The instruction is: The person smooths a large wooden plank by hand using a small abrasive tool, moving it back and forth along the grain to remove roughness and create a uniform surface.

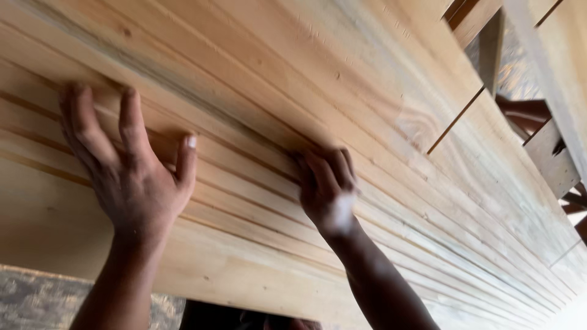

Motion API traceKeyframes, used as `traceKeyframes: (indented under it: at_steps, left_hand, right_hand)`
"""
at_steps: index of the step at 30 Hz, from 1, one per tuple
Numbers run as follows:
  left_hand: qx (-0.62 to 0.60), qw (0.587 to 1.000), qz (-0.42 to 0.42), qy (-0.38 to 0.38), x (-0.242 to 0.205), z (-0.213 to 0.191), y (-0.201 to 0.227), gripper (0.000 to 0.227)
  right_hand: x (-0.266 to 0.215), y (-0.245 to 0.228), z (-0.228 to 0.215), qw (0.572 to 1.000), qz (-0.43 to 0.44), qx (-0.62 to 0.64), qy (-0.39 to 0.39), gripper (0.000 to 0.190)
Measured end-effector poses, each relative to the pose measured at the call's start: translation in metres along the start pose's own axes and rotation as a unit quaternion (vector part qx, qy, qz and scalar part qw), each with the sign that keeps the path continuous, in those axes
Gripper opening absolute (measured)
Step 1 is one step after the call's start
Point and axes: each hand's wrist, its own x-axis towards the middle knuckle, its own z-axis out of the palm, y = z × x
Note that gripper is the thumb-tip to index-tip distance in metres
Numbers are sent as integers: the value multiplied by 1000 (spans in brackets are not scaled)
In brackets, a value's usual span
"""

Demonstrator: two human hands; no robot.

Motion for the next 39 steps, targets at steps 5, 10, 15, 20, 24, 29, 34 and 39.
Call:
traceKeyframes:
  at_steps: [5, 10, 15, 20, 24, 29, 34, 39]
  left_hand:
    - [-6, 1000, 0, -5, 13, -14, 10, 81]
    - [-4, 1000, 3, -17, 3, -11, 12, 78]
    - [-5, 1000, 7, -8, 8, -11, 9, 77]
    - [-13, 1000, 5, -9, 13, -18, 12, 73]
    - [-10, 1000, -2, -13, 7, -14, 14, 74]
    - [-17, 1000, -9, -10, 17, -21, 20, 76]
    - [-31, 999, -11, -12, 25, -30, 22, 79]
    - [-54, 998, 3, 28, 29, -28, 15, 83]
  right_hand:
    - [8, 12, -28, 999, -24, -1, -29, 16]
    - [-5, 23, -50, 1000, 5, -13, -25, 14]
    - [47, -30, 34, 999, -25, 26, -30, 11]
    - [29, -4, 4, 998, -37, 24, -42, 11]
    - [-23, 31, -58, 998, 5, -29, -51, 13]
    - [14, 0, -9, 1000, -13, 11, -16, 14]
    - [98, -63, 78, 996, -59, 66, -22, 11]
    - [97, -66, 37, 997, -56, 48, -33, 11]
